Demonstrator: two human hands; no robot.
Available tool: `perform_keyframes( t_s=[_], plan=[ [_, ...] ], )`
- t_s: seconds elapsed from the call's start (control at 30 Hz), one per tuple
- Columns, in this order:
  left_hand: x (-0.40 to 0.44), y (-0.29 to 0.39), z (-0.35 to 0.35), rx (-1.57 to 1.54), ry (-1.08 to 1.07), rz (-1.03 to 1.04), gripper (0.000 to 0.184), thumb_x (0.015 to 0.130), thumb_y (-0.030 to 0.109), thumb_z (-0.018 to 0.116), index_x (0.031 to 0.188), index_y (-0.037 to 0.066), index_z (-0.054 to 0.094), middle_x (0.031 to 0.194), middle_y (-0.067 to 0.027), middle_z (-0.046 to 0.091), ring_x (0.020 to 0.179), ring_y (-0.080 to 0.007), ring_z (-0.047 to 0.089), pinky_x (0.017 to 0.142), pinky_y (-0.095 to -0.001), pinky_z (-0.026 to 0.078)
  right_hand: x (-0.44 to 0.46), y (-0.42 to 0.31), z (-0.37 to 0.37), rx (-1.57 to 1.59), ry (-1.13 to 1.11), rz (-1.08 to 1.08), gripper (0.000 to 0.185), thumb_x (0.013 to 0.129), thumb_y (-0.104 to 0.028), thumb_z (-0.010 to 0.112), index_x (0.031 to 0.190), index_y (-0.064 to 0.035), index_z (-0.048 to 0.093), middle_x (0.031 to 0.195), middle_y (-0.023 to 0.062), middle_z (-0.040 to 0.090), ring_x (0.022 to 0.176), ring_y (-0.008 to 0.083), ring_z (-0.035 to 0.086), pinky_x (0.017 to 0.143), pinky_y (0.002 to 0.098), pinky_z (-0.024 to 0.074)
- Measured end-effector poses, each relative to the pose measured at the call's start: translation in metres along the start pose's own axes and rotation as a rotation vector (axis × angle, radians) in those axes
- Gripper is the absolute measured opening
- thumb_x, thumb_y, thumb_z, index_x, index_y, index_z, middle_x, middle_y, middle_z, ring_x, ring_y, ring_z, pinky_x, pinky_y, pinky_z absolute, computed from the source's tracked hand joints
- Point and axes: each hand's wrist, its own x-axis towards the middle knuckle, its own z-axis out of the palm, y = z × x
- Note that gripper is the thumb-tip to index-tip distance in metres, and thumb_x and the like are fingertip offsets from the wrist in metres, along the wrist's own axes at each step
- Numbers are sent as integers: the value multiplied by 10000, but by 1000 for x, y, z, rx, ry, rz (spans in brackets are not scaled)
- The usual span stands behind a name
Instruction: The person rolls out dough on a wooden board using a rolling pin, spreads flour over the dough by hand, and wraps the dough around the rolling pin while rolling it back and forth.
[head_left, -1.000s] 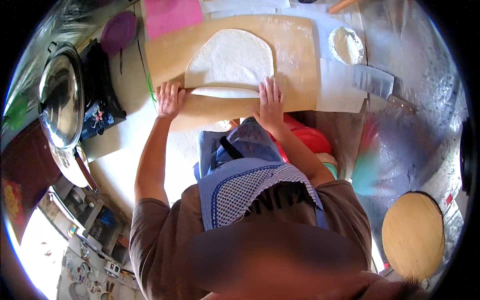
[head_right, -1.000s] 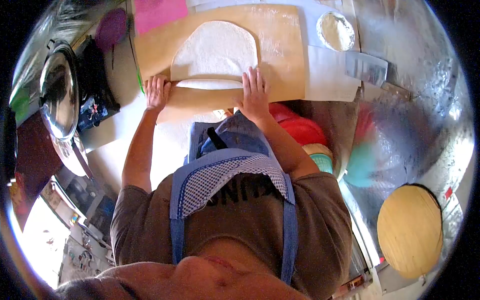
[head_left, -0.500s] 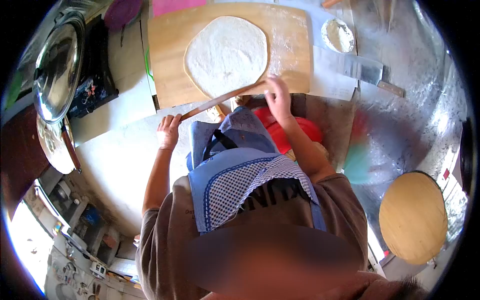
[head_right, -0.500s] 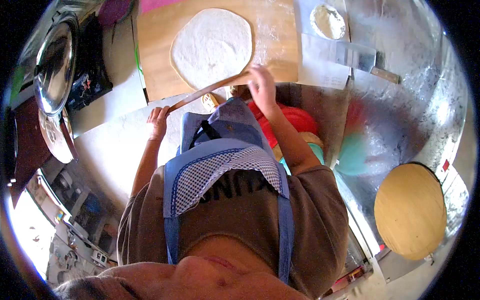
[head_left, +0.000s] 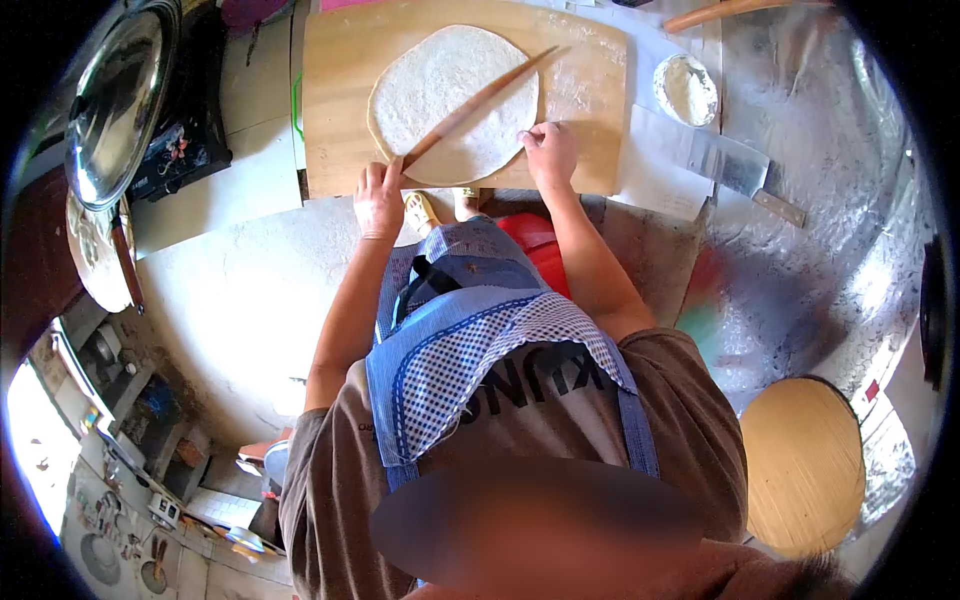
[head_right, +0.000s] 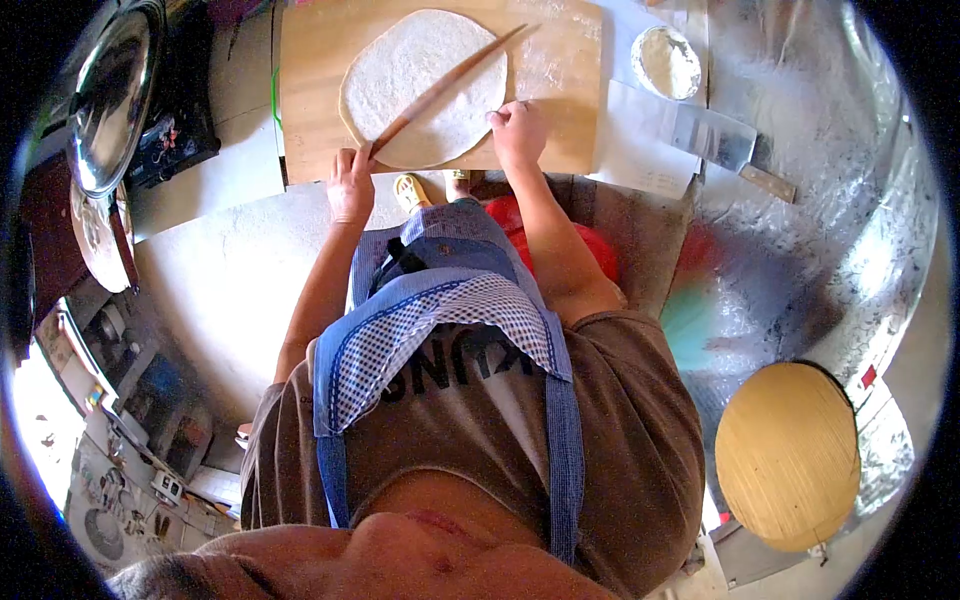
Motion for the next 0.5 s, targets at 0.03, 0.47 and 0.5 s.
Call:
perform_keyframes(
  t_s=[0.03,0.47,0.5],
  plan=[
    [-7,3,3,10,-13,5,284,905,111,607,1188,125,632,1004,-98,573,956,-308,596,780,-430,529,0,-5,-4,84,-108,108,227,811,-274,767,855,-74,669,980,124,660,880,317,646,753,445,501],
    [-36,11,8,-202,-92,-55,400,845,33,634,1228,145,647,1067,-77,655,1014,-296,608,856,-404,531,16,-44,-4,654,-263,-345,309,841,-73,706,1142,-62,639,1088,71,660,1049,240,627,936,397,513],
    [-34,8,6,-222,-93,-27,396,840,26,637,1220,137,648,1064,-81,655,1011,-297,608,862,-404,529,18,-46,-11,380,-212,-637,338,797,-92,725,1127,-91,655,1111,52,651,1063,237,607,953,403,493]
  ],
)
